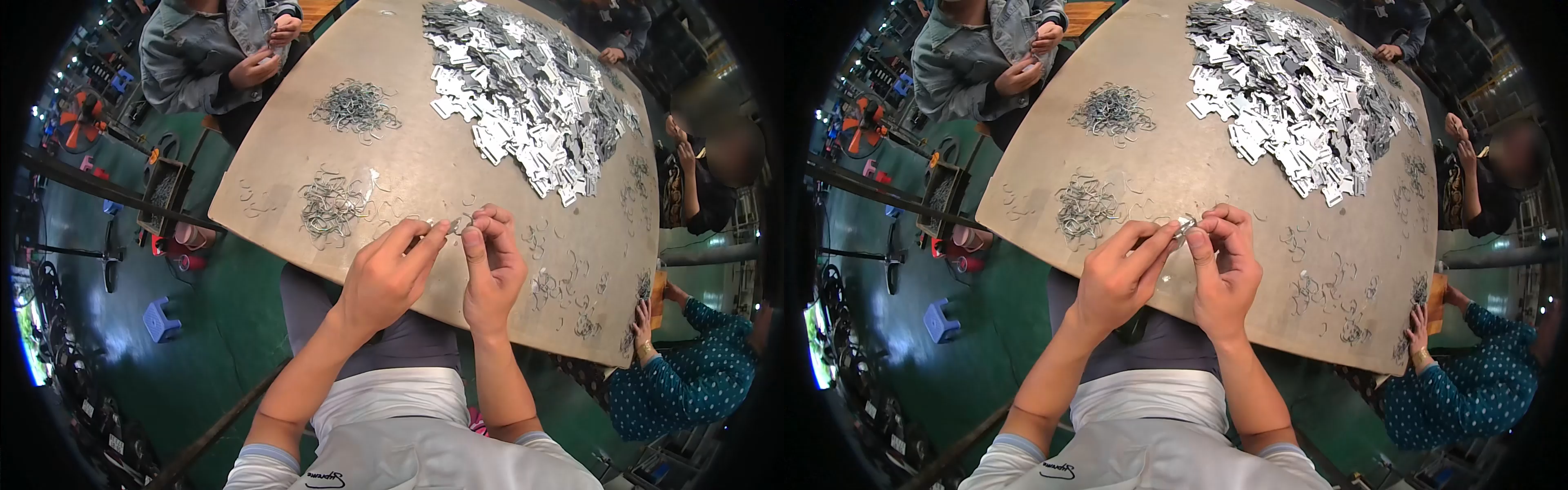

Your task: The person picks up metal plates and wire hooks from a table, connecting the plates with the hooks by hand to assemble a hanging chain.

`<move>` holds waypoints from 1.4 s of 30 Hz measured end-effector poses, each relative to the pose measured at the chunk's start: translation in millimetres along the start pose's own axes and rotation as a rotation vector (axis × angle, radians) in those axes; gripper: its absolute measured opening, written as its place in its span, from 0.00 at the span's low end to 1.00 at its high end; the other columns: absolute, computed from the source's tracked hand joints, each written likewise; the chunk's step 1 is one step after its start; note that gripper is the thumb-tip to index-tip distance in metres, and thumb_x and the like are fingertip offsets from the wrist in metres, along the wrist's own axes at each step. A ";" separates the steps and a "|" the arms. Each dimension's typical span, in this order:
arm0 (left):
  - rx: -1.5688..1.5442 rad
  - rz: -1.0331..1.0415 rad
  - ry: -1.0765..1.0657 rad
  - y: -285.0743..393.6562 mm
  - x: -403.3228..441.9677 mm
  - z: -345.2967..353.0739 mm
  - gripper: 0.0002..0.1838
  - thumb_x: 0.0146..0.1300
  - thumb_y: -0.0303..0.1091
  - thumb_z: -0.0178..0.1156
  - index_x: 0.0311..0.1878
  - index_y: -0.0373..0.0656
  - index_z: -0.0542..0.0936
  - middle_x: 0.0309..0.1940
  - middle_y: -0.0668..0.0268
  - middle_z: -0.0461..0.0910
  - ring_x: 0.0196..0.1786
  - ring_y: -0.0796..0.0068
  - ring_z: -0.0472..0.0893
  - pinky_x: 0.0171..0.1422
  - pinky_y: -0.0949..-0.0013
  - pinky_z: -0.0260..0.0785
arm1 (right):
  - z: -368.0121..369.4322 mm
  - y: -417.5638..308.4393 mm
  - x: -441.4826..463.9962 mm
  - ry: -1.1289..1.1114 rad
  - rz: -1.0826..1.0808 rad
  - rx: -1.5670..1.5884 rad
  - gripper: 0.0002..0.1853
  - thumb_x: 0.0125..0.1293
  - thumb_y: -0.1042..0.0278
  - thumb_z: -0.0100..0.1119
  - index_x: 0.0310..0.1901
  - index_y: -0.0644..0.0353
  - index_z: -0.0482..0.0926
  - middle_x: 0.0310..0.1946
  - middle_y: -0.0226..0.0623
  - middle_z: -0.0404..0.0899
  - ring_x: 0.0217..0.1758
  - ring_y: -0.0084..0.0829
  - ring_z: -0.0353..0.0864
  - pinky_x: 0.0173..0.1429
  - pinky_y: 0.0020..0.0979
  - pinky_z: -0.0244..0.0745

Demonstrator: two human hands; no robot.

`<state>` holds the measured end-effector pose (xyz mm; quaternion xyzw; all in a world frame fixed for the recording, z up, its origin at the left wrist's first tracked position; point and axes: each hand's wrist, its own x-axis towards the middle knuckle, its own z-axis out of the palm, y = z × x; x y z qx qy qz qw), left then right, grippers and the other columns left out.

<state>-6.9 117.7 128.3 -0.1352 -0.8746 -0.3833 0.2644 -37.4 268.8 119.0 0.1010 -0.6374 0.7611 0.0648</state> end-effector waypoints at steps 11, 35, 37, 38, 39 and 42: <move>-0.108 0.112 -0.150 -8.2 21.6 10.6 0.19 0.61 0.25 0.70 0.57 0.37 0.87 0.40 0.61 0.82 0.39 0.64 0.84 0.43 0.64 0.78 | -14.4 20.7 2.9 0.121 -0.191 -0.034 0.06 0.73 0.73 0.68 0.47 0.64 0.82 0.55 0.39 0.72 0.53 0.27 0.71 0.59 0.29 0.70; -0.459 -0.530 0.001 -97.9 106.2 181.3 0.12 0.66 0.34 0.73 0.43 0.33 0.87 0.35 0.61 0.86 0.36 0.68 0.84 0.41 0.63 0.75 | -68.1 6.3 10.0 0.218 -0.179 -0.132 0.06 0.73 0.73 0.68 0.46 0.64 0.82 0.55 0.39 0.73 0.56 0.29 0.71 0.62 0.31 0.69; -0.822 -0.851 -0.101 -92.4 100.2 141.8 0.10 0.68 0.32 0.72 0.44 0.34 0.86 0.39 0.61 0.87 0.40 0.69 0.86 0.44 0.65 0.78 | -68.0 9.8 9.4 0.213 -0.179 -0.123 0.06 0.73 0.73 0.68 0.46 0.65 0.82 0.55 0.39 0.73 0.55 0.28 0.71 0.61 0.31 0.70; -0.950 -0.897 -0.075 -86.8 95.4 126.5 0.10 0.68 0.31 0.72 0.45 0.36 0.84 0.40 0.61 0.87 0.40 0.69 0.86 0.45 0.66 0.79 | -66.5 11.3 9.7 0.209 -0.179 -0.117 0.06 0.73 0.73 0.68 0.46 0.65 0.82 0.55 0.39 0.73 0.54 0.28 0.72 0.61 0.30 0.70; -1.077 -0.943 -0.042 -80.3 88.7 111.0 0.10 0.68 0.30 0.72 0.46 0.37 0.83 0.41 0.62 0.87 0.41 0.70 0.86 0.46 0.67 0.81 | -64.1 12.0 9.9 0.206 -0.167 -0.105 0.06 0.73 0.73 0.68 0.47 0.65 0.82 0.55 0.39 0.73 0.54 0.28 0.72 0.60 0.30 0.70; -1.289 -1.035 -0.027 -58.1 79.3 67.2 0.12 0.66 0.28 0.72 0.48 0.40 0.80 0.42 0.62 0.87 0.42 0.69 0.87 0.50 0.65 0.84 | -54.4 12.7 8.7 0.187 -0.125 -0.067 0.07 0.73 0.73 0.69 0.47 0.65 0.83 0.55 0.39 0.73 0.52 0.27 0.73 0.60 0.29 0.71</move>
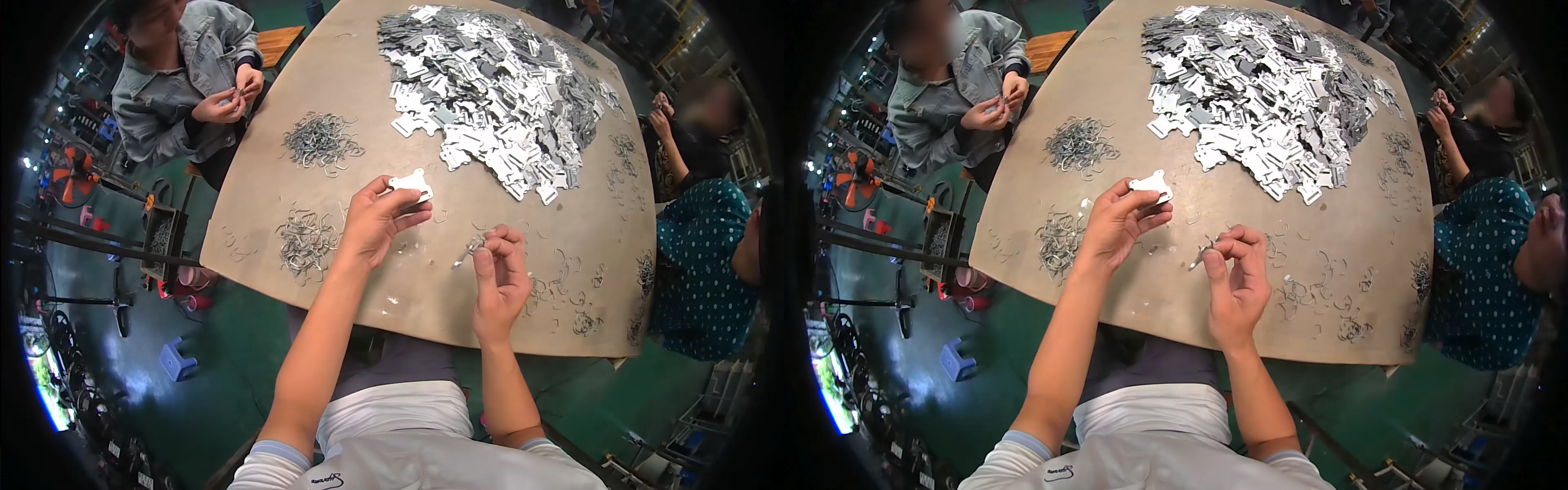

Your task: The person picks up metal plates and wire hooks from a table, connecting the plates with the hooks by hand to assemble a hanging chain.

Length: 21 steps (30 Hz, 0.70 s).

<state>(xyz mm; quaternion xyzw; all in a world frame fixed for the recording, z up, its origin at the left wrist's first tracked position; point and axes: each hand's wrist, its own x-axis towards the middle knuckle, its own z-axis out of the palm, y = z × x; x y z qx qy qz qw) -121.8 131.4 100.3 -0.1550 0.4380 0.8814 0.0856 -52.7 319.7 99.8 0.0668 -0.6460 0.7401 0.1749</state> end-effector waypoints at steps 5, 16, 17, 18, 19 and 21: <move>0.233 0.083 0.035 7.3 -32.1 -13.1 0.12 0.64 0.24 0.73 0.47 0.34 0.82 0.41 0.59 0.88 0.50 0.64 0.89 0.60 0.62 0.84 | 18.9 -5.1 -7.7 -0.049 0.021 0.039 0.07 0.72 0.74 0.70 0.46 0.65 0.83 0.54 0.38 0.74 0.52 0.26 0.73 0.58 0.28 0.72; 0.092 0.268 0.044 20.6 -87.3 -15.1 0.09 0.67 0.26 0.74 0.47 0.33 0.88 0.38 0.62 0.89 0.38 0.77 0.87 0.49 0.73 0.81 | 43.4 -17.3 -22.1 -0.144 0.031 0.039 0.07 0.72 0.72 0.70 0.46 0.66 0.84 0.52 0.36 0.74 0.51 0.24 0.74 0.56 0.27 0.73; 0.082 0.266 0.024 22.2 -91.7 -14.6 0.08 0.68 0.26 0.74 0.46 0.33 0.89 0.37 0.62 0.89 0.38 0.77 0.87 0.50 0.72 0.82 | 44.1 -17.7 -23.0 -0.152 0.026 0.028 0.07 0.72 0.72 0.70 0.46 0.66 0.84 0.52 0.36 0.74 0.51 0.24 0.74 0.56 0.27 0.73; 0.114 0.294 0.030 22.2 -95.2 -13.7 0.08 0.68 0.27 0.73 0.46 0.33 0.88 0.37 0.62 0.89 0.38 0.76 0.87 0.48 0.71 0.82 | 45.0 -17.8 -23.9 -0.158 0.021 0.021 0.07 0.72 0.72 0.71 0.46 0.65 0.84 0.52 0.36 0.75 0.51 0.25 0.74 0.55 0.27 0.73; 0.146 0.323 0.035 21.9 -98.3 -12.2 0.08 0.68 0.27 0.73 0.46 0.33 0.88 0.37 0.62 0.88 0.37 0.75 0.86 0.47 0.69 0.82 | 46.9 -17.7 -24.3 -0.165 0.015 0.015 0.07 0.72 0.72 0.71 0.46 0.65 0.84 0.52 0.36 0.75 0.51 0.25 0.74 0.55 0.28 0.73; 0.204 0.378 0.046 23.1 -103.3 -9.1 0.08 0.68 0.27 0.73 0.46 0.32 0.87 0.36 0.61 0.88 0.37 0.74 0.86 0.45 0.68 0.83 | 49.4 -16.7 -25.1 -0.170 0.002 -0.013 0.07 0.71 0.72 0.71 0.45 0.65 0.84 0.51 0.36 0.76 0.51 0.26 0.74 0.55 0.28 0.72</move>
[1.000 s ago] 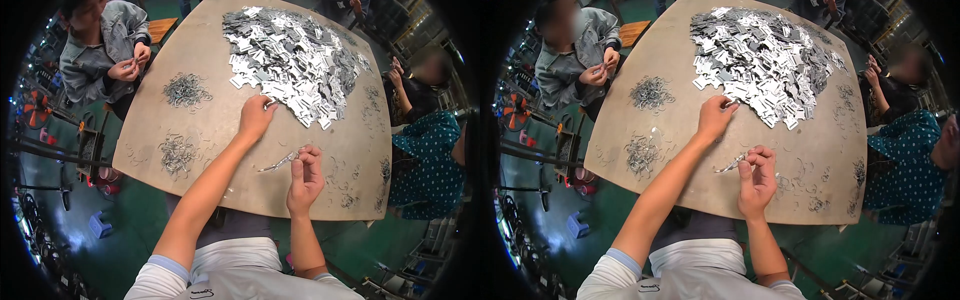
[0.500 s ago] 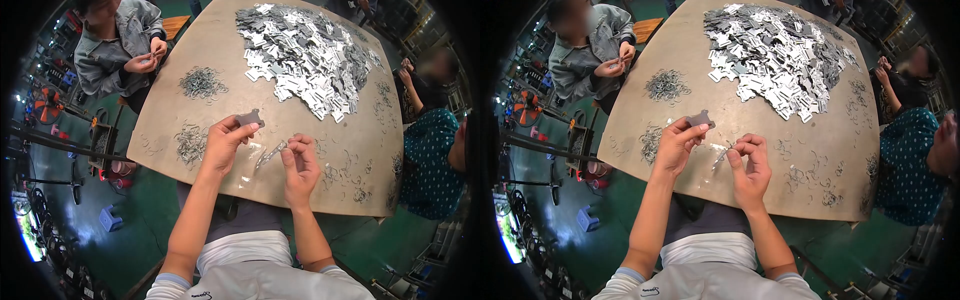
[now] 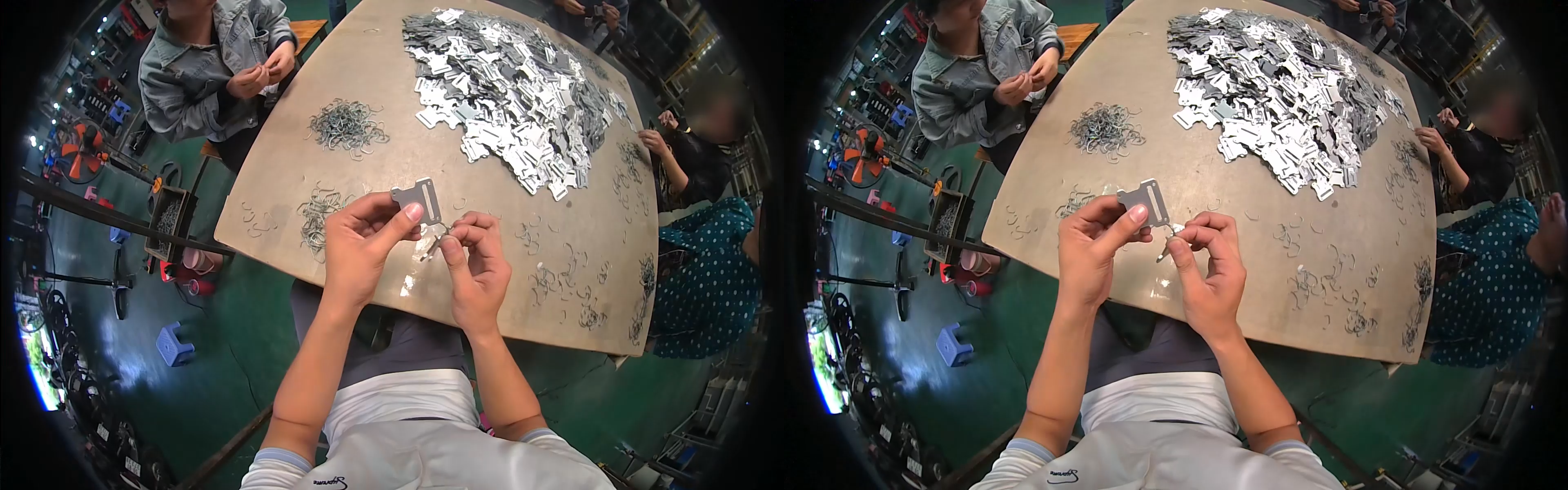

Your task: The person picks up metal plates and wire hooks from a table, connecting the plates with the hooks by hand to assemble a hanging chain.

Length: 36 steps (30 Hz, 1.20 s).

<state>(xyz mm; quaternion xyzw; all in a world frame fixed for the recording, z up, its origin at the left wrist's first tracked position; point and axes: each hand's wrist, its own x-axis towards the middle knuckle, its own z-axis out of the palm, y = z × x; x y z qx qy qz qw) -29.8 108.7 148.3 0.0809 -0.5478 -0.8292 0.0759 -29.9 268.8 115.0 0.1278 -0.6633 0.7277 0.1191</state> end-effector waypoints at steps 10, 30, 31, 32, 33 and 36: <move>0.116 0.121 -0.002 4.6 -13.6 5.2 0.10 0.68 0.24 0.73 0.49 0.28 0.87 0.39 0.63 0.88 0.40 0.80 0.87 0.45 0.76 0.81 | 4.5 0.9 -3.8 0.046 -0.017 -0.132 0.06 0.70 0.72 0.72 0.44 0.63 0.84 0.48 0.36 0.77 0.51 0.30 0.75 0.54 0.31 0.71; 0.509 0.390 -0.098 34.7 15.1 -23.0 0.08 0.69 0.23 0.72 0.47 0.29 0.87 0.40 0.64 0.84 0.43 0.79 0.82 0.50 0.75 0.75 | -12.4 27.5 0.2 -0.053 0.196 -0.334 0.13 0.74 0.64 0.67 0.53 0.62 0.85 0.53 0.40 0.78 0.52 0.33 0.79 0.53 0.33 0.76; 0.503 0.385 -0.093 37.3 13.5 -24.2 0.08 0.69 0.23 0.72 0.47 0.28 0.87 0.40 0.65 0.83 0.43 0.79 0.82 0.50 0.75 0.74 | -12.8 27.3 1.3 -0.095 0.230 -0.388 0.15 0.73 0.64 0.67 0.55 0.62 0.84 0.55 0.42 0.78 0.54 0.36 0.80 0.55 0.36 0.77; 0.495 0.381 -0.087 40.1 11.0 -25.1 0.08 0.69 0.23 0.71 0.47 0.28 0.87 0.40 0.65 0.83 0.43 0.79 0.81 0.50 0.75 0.74 | -13.6 27.4 2.6 -0.139 0.264 -0.444 0.17 0.73 0.63 0.68 0.57 0.63 0.83 0.56 0.45 0.77 0.55 0.40 0.80 0.57 0.38 0.77; 0.486 0.374 -0.079 42.6 8.2 -26.5 0.07 0.69 0.22 0.71 0.47 0.28 0.86 0.40 0.65 0.82 0.43 0.80 0.81 0.50 0.75 0.74 | -17.5 38.5 2.8 -0.174 0.250 -0.569 0.18 0.72 0.62 0.67 0.58 0.64 0.82 0.57 0.47 0.77 0.58 0.43 0.79 0.59 0.41 0.77; 0.481 0.358 -0.035 49.6 -1.5 -35.9 0.07 0.69 0.22 0.71 0.46 0.28 0.86 0.39 0.67 0.82 0.42 0.81 0.80 0.50 0.76 0.73 | -32.9 85.5 14.3 -0.225 0.243 -0.833 0.23 0.72 0.61 0.67 0.61 0.67 0.79 0.59 0.53 0.76 0.63 0.52 0.77 0.66 0.48 0.75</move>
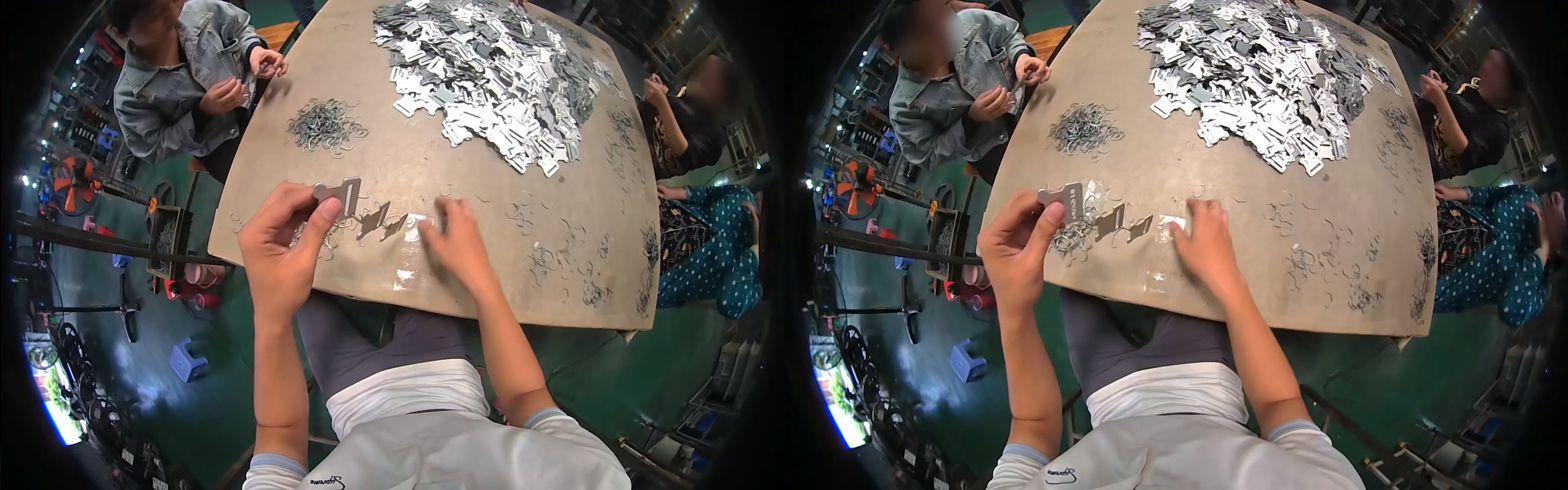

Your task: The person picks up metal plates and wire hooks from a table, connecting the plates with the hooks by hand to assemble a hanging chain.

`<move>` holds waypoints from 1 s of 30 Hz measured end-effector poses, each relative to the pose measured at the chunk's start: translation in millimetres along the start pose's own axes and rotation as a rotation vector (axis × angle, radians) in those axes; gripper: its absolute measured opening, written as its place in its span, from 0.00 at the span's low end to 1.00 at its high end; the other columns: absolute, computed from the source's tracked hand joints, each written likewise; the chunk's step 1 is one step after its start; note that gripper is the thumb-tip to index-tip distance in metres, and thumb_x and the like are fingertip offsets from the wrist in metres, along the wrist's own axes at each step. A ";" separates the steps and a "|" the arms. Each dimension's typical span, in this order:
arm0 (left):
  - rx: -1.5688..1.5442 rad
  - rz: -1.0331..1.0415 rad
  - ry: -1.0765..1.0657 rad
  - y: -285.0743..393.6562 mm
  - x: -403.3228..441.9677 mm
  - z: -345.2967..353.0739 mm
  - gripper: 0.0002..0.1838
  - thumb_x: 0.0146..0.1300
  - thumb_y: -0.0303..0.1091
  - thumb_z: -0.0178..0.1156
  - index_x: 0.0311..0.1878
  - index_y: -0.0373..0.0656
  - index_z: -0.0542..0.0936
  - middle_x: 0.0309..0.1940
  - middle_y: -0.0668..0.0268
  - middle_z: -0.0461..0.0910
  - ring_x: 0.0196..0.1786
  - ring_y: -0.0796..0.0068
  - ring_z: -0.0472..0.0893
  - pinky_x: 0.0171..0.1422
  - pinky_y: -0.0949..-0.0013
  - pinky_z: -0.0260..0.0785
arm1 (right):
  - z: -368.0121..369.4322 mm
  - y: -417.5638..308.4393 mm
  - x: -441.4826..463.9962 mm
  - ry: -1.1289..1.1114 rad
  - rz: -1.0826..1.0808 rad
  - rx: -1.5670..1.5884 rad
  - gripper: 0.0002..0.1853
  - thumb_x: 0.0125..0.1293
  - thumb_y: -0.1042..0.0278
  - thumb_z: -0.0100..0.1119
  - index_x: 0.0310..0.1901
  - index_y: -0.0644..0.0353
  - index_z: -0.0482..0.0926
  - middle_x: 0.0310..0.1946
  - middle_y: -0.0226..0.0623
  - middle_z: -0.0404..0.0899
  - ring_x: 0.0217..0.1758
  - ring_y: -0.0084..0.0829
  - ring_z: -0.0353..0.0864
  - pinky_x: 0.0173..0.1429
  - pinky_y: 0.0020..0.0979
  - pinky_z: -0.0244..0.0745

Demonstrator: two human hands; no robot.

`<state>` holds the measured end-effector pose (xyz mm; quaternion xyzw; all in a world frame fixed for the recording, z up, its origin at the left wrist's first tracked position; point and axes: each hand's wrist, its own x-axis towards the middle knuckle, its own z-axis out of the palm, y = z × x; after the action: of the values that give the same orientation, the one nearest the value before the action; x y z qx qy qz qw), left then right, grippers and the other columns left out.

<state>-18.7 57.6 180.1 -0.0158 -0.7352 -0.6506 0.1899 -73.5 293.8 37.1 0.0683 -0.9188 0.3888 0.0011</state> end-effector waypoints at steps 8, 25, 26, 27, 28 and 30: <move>0.017 0.015 0.093 10.3 -20.6 -25.1 0.06 0.70 0.21 0.71 0.46 0.28 0.86 0.40 0.66 0.81 0.43 0.80 0.79 0.51 0.75 0.73 | -15.1 60.3 140.2 0.242 0.067 -0.176 0.18 0.72 0.62 0.64 0.56 0.67 0.84 0.54 0.56 0.81 0.58 0.55 0.82 0.63 0.47 0.78; -0.010 0.012 0.153 9.2 -33.5 -40.7 0.07 0.70 0.21 0.71 0.48 0.29 0.87 0.39 0.67 0.81 0.40 0.81 0.78 0.46 0.77 0.69 | -86.2 56.0 65.8 -0.202 -0.046 -0.248 0.13 0.67 0.69 0.71 0.48 0.68 0.89 0.41 0.47 0.86 0.40 0.42 0.88 0.48 0.38 0.82; -0.012 0.014 0.151 8.1 -33.4 -40.1 0.07 0.70 0.21 0.71 0.48 0.29 0.87 0.39 0.67 0.81 0.40 0.81 0.78 0.46 0.77 0.70 | -78.4 52.9 68.6 -0.206 -0.057 -0.232 0.13 0.68 0.69 0.71 0.50 0.67 0.89 0.43 0.47 0.86 0.41 0.43 0.88 0.49 0.38 0.82; -0.014 0.016 0.148 7.5 -33.2 -39.1 0.07 0.70 0.21 0.71 0.48 0.29 0.87 0.39 0.67 0.81 0.40 0.81 0.79 0.46 0.77 0.70 | -71.0 46.9 71.2 -0.209 -0.069 -0.215 0.13 0.68 0.69 0.70 0.51 0.67 0.88 0.45 0.48 0.85 0.42 0.44 0.88 0.51 0.39 0.82; -0.015 0.018 0.148 7.6 -33.1 -38.4 0.07 0.70 0.21 0.71 0.48 0.29 0.86 0.39 0.67 0.81 0.40 0.81 0.79 0.46 0.77 0.70 | -63.6 39.7 73.6 -0.196 -0.106 -0.216 0.14 0.69 0.68 0.70 0.52 0.66 0.88 0.47 0.48 0.84 0.44 0.45 0.87 0.53 0.40 0.82; -0.012 0.019 0.151 8.4 -34.3 -38.5 0.07 0.70 0.21 0.71 0.48 0.29 0.86 0.40 0.67 0.81 0.40 0.80 0.79 0.46 0.76 0.71 | -44.5 23.3 76.3 -0.176 -0.184 -0.216 0.15 0.69 0.67 0.69 0.55 0.64 0.87 0.50 0.48 0.83 0.49 0.46 0.86 0.57 0.41 0.81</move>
<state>25.4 29.5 181.0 0.0252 -0.7148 -0.6524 0.2508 -154.3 332.1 55.8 0.1851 -0.9416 0.2788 -0.0364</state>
